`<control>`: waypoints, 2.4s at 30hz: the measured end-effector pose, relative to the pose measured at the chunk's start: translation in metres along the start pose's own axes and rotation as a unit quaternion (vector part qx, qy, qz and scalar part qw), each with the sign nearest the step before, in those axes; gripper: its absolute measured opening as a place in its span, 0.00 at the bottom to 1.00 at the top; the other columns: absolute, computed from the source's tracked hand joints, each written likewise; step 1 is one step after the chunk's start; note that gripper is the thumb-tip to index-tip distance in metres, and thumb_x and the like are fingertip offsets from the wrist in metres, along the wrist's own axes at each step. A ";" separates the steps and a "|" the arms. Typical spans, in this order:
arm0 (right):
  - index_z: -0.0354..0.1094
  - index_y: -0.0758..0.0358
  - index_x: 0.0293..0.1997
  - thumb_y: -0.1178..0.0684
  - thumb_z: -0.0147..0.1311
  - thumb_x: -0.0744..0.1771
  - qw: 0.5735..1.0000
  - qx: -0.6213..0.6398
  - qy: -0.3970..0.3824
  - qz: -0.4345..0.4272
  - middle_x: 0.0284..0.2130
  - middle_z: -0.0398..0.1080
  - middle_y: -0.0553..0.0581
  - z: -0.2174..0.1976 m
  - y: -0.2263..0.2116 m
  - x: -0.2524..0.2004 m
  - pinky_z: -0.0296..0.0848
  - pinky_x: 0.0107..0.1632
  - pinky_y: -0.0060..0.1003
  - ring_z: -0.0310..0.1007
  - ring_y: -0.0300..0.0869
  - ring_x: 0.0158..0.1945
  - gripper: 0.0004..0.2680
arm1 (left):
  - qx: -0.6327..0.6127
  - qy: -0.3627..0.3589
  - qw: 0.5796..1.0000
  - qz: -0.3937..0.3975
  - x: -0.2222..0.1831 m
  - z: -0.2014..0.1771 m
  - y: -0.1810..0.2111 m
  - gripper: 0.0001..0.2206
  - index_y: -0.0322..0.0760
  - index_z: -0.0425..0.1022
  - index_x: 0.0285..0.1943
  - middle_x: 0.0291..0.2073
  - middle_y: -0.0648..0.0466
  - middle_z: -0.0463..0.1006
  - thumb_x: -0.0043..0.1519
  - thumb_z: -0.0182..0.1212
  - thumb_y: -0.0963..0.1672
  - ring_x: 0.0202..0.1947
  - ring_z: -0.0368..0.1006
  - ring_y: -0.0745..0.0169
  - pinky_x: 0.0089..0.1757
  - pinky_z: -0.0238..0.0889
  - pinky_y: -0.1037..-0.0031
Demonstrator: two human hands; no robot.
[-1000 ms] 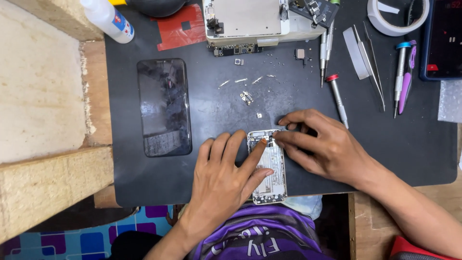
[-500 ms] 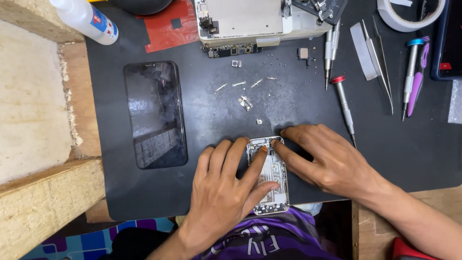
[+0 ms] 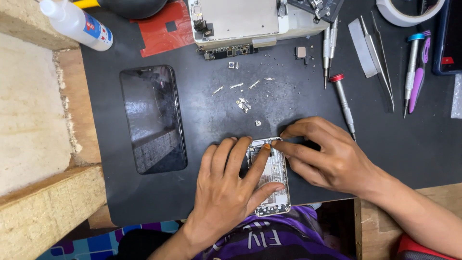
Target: Disassembling and repairing internal components of a smartphone using precision tools on a workbench.
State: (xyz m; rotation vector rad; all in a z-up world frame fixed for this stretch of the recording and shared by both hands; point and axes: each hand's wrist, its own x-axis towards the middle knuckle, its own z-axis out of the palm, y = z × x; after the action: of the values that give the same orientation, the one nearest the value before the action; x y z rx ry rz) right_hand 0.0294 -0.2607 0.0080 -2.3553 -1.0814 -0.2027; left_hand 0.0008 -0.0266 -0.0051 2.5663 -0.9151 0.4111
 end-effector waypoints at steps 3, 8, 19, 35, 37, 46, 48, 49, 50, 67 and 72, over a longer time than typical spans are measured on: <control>0.72 0.74 0.44 0.66 0.52 0.67 0.994 0.091 0.040 0.035 0.38 0.71 0.67 -0.002 0.000 0.005 0.79 0.49 0.44 0.76 0.55 0.41 0.04 | -0.003 -0.010 1.000 0.006 0.000 0.001 -0.002 0.26 0.41 0.76 0.60 0.53 0.44 0.72 0.69 0.53 0.60 0.54 0.67 0.46 0.52 0.64 0.57; 0.72 0.74 0.44 0.62 0.56 0.67 0.988 0.114 0.035 0.094 0.40 0.74 0.65 -0.003 0.000 0.010 0.80 0.52 0.41 0.78 0.51 0.44 0.05 | -0.002 -0.005 1.000 0.010 0.000 0.001 -0.003 0.27 0.41 0.77 0.58 0.52 0.45 0.72 0.68 0.53 0.62 0.55 0.67 0.48 0.52 0.65 0.57; 0.73 0.74 0.42 0.62 0.56 0.68 0.991 0.102 0.040 0.079 0.39 0.73 0.65 0.000 0.002 0.011 0.79 0.50 0.42 0.77 0.51 0.42 0.04 | 0.003 -0.022 1.000 0.019 0.001 0.002 -0.003 0.29 0.42 0.75 0.61 0.52 0.45 0.73 0.67 0.49 0.63 0.54 0.69 0.47 0.51 0.64 0.58; 0.73 0.73 0.42 0.60 0.57 0.68 1.000 0.005 0.020 -0.009 0.39 0.70 0.69 0.002 0.004 0.005 0.79 0.44 0.44 0.76 0.55 0.39 0.04 | -0.013 -0.023 1.000 0.012 0.003 0.001 -0.003 0.29 0.41 0.77 0.61 0.51 0.45 0.75 0.67 0.55 0.62 0.53 0.71 0.47 0.49 0.65 0.57; 0.72 0.73 0.43 0.60 0.58 0.68 1.000 0.001 0.016 -0.006 0.40 0.70 0.69 0.003 0.003 0.003 0.79 0.44 0.44 0.76 0.56 0.40 0.05 | -0.013 -0.022 1.000 0.013 0.003 0.001 -0.003 0.29 0.41 0.77 0.61 0.51 0.45 0.75 0.67 0.55 0.62 0.53 0.71 0.47 0.49 0.66 0.57; 0.73 0.72 0.44 0.60 0.57 0.68 1.000 0.011 0.020 0.005 0.40 0.71 0.69 0.004 0.004 0.001 0.80 0.46 0.45 0.76 0.56 0.41 0.05 | -0.014 -0.021 1.000 0.012 0.002 0.001 -0.004 0.29 0.41 0.77 0.61 0.51 0.45 0.75 0.68 0.53 0.62 0.53 0.71 0.48 0.49 0.66 0.57; 0.73 0.71 0.45 0.60 0.57 0.68 1.000 0.016 0.021 0.008 0.40 0.71 0.68 0.004 0.004 0.000 0.80 0.47 0.45 0.76 0.56 0.41 0.05 | -0.013 -0.019 1.000 0.013 0.002 0.001 -0.003 0.29 0.40 0.77 0.61 0.51 0.45 0.76 0.67 0.53 0.62 0.53 0.72 0.48 0.49 0.66 0.58; 0.74 0.71 0.44 0.60 0.57 0.68 0.999 0.019 0.023 0.011 0.40 0.71 0.68 0.005 0.004 0.000 0.79 0.47 0.45 0.76 0.55 0.41 0.05 | -0.017 -0.017 1.000 0.013 0.002 0.001 -0.003 0.29 0.40 0.77 0.60 0.51 0.45 0.76 0.68 0.53 0.62 0.53 0.72 0.47 0.49 0.66 0.57; 0.74 0.71 0.44 0.61 0.56 0.68 0.999 0.023 0.025 0.013 0.40 0.71 0.68 0.005 0.004 0.000 0.79 0.47 0.44 0.76 0.55 0.40 0.04 | -0.020 -0.016 1.000 0.012 0.002 0.001 -0.003 0.28 0.40 0.77 0.59 0.51 0.45 0.76 0.68 0.53 0.62 0.52 0.72 0.47 0.49 0.66 0.57; 0.74 0.71 0.44 0.61 0.56 0.68 0.999 0.019 0.027 0.009 0.40 0.72 0.69 0.005 0.004 0.002 0.79 0.46 0.44 0.76 0.55 0.40 0.04 | -0.028 -0.017 0.999 0.010 0.004 0.001 -0.004 0.27 0.39 0.78 0.58 0.51 0.44 0.76 0.68 0.53 0.61 0.52 0.72 0.47 0.48 0.66 0.57; 0.74 0.70 0.45 0.61 0.57 0.68 1.000 0.014 0.025 0.007 0.41 0.72 0.69 0.005 0.005 0.001 0.80 0.47 0.44 0.76 0.55 0.41 0.05 | -0.024 -0.016 1.000 0.009 0.003 0.001 -0.003 0.27 0.40 0.78 0.57 0.51 0.44 0.77 0.68 0.53 0.61 0.52 0.73 0.48 0.49 0.66 0.57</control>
State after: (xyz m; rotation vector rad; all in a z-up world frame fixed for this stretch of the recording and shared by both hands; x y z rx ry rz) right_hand 0.0332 -0.2600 0.0025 -2.3210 -1.0367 -0.2384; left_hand 0.0056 -0.0263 -0.0053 2.5295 -0.9494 0.3512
